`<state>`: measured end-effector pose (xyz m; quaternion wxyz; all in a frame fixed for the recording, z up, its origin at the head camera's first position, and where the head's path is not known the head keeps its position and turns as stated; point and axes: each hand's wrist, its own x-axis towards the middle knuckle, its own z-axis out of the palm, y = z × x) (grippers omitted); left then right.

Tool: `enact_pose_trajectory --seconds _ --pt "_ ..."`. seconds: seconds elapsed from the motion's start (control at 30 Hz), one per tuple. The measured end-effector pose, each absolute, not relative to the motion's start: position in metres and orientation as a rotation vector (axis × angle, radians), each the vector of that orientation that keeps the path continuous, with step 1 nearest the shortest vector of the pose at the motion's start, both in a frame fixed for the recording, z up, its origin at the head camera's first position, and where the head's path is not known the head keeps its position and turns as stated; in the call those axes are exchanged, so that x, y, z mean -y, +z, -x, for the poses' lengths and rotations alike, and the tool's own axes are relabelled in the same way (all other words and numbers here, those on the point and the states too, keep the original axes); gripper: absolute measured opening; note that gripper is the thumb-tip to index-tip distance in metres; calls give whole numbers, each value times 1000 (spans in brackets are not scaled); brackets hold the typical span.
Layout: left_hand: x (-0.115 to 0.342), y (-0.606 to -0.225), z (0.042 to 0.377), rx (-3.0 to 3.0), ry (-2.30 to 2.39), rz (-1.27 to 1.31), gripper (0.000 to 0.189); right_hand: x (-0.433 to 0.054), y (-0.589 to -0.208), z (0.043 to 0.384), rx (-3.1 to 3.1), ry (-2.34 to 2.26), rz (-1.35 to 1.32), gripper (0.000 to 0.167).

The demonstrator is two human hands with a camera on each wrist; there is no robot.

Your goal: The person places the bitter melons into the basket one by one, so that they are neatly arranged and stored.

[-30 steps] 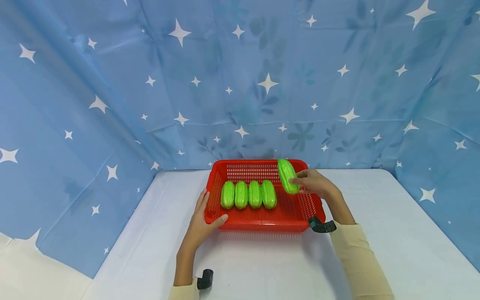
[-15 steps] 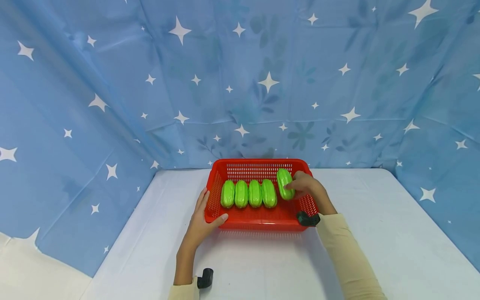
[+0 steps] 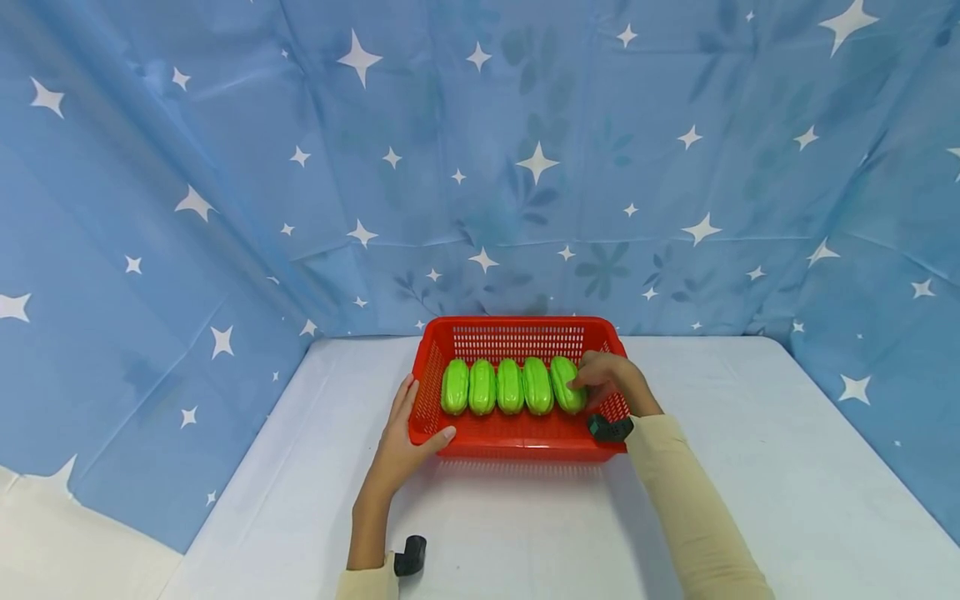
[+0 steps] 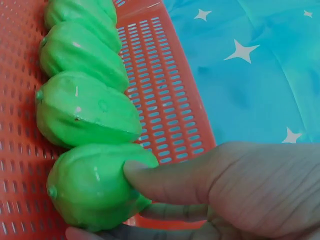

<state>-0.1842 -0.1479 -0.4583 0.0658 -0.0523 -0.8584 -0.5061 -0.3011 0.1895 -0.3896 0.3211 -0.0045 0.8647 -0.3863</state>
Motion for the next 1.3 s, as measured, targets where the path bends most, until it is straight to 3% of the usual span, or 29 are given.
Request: enact_pose_trajectory --seconds 0.8,1.3 --pt "147 -458 183 2598 -1532 139 102 -183 -390 305 -2306 -942 -101 34" --pt "149 -458 184 2593 -1531 142 102 -182 -393 311 -2344 -897 -108 28"
